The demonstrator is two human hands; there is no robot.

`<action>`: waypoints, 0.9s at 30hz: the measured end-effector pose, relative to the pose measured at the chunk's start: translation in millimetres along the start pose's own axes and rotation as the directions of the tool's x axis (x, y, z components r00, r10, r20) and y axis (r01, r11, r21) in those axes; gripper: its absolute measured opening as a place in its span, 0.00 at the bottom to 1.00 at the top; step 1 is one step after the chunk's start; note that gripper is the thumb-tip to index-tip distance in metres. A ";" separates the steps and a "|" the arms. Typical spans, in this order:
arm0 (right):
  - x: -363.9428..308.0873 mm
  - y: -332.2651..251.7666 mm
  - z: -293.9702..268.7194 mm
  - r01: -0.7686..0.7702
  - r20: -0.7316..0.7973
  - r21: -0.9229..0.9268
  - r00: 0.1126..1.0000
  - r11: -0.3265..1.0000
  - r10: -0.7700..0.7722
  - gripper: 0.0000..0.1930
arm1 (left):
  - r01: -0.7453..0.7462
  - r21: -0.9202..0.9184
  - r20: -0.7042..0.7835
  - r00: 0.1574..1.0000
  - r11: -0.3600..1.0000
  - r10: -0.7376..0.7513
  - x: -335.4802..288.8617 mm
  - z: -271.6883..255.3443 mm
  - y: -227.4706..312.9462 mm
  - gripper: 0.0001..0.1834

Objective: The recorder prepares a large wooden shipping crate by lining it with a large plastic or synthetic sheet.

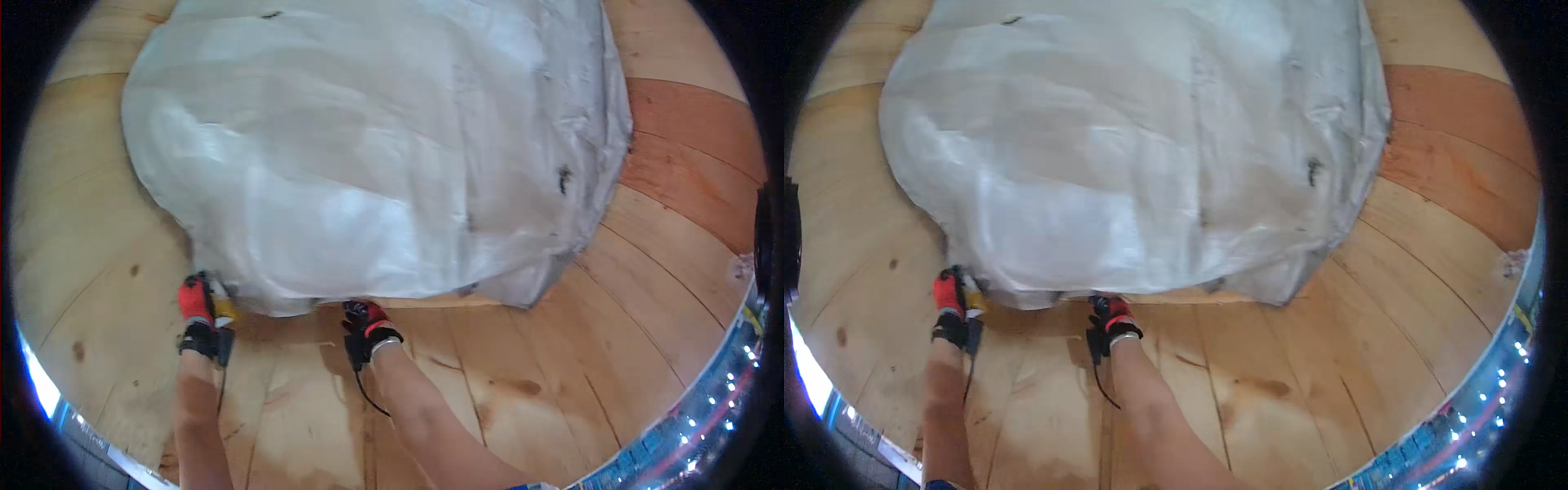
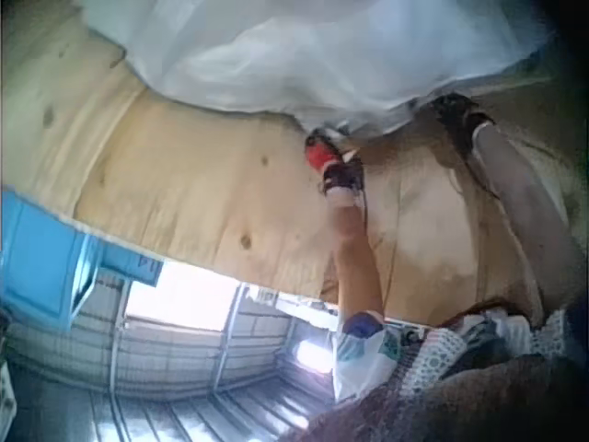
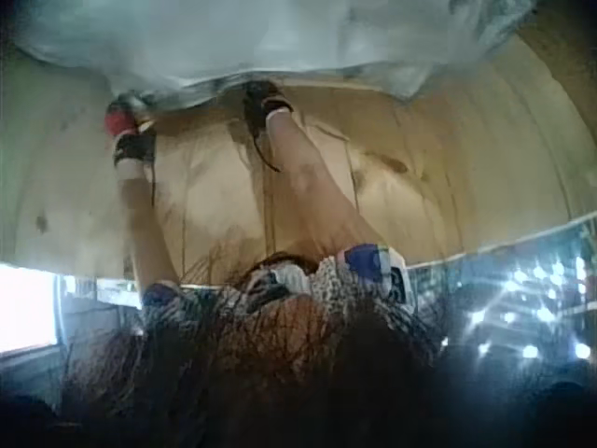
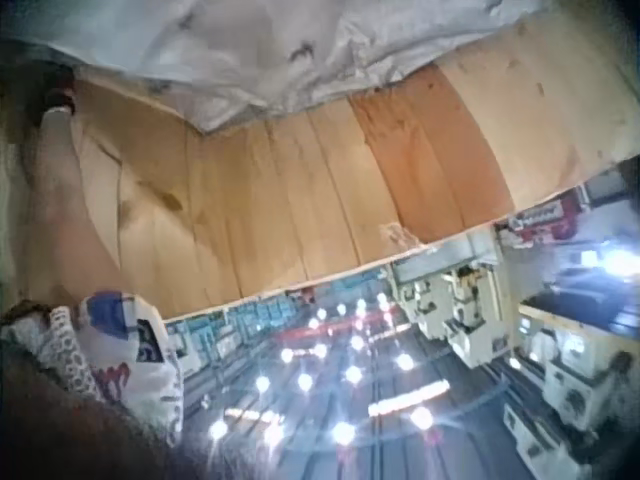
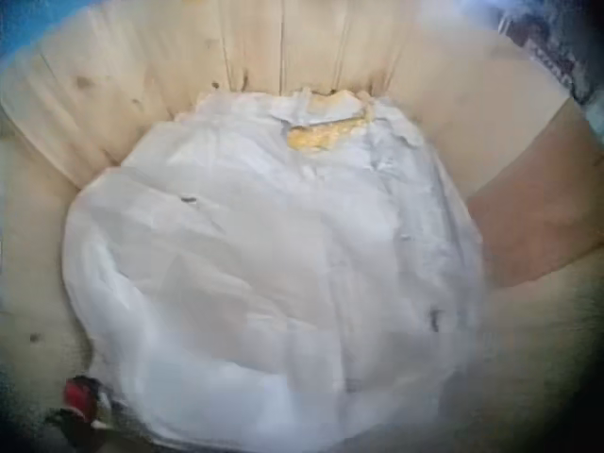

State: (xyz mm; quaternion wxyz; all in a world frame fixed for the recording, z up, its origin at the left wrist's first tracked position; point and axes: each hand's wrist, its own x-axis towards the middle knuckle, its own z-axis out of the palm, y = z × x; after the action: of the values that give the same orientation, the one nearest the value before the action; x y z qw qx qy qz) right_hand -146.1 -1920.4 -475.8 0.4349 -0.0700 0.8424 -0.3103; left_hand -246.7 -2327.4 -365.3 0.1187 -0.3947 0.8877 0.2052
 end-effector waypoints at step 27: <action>-134.6 310.3 -209.0 -0.652 0.009 0.518 0.652 0.554 0.759 0.21 | 0.171 -0.145 0.023 0.985 0.975 -0.169 -5.5 -41.5 -4.5 0.12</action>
State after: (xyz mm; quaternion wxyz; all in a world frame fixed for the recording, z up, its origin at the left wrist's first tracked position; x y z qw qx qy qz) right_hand -178.8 -1524.2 -474.5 0.4316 0.4190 0.7357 -0.3111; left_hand -241.7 -2345.6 -327.6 0.1111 -0.4757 0.8326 0.2612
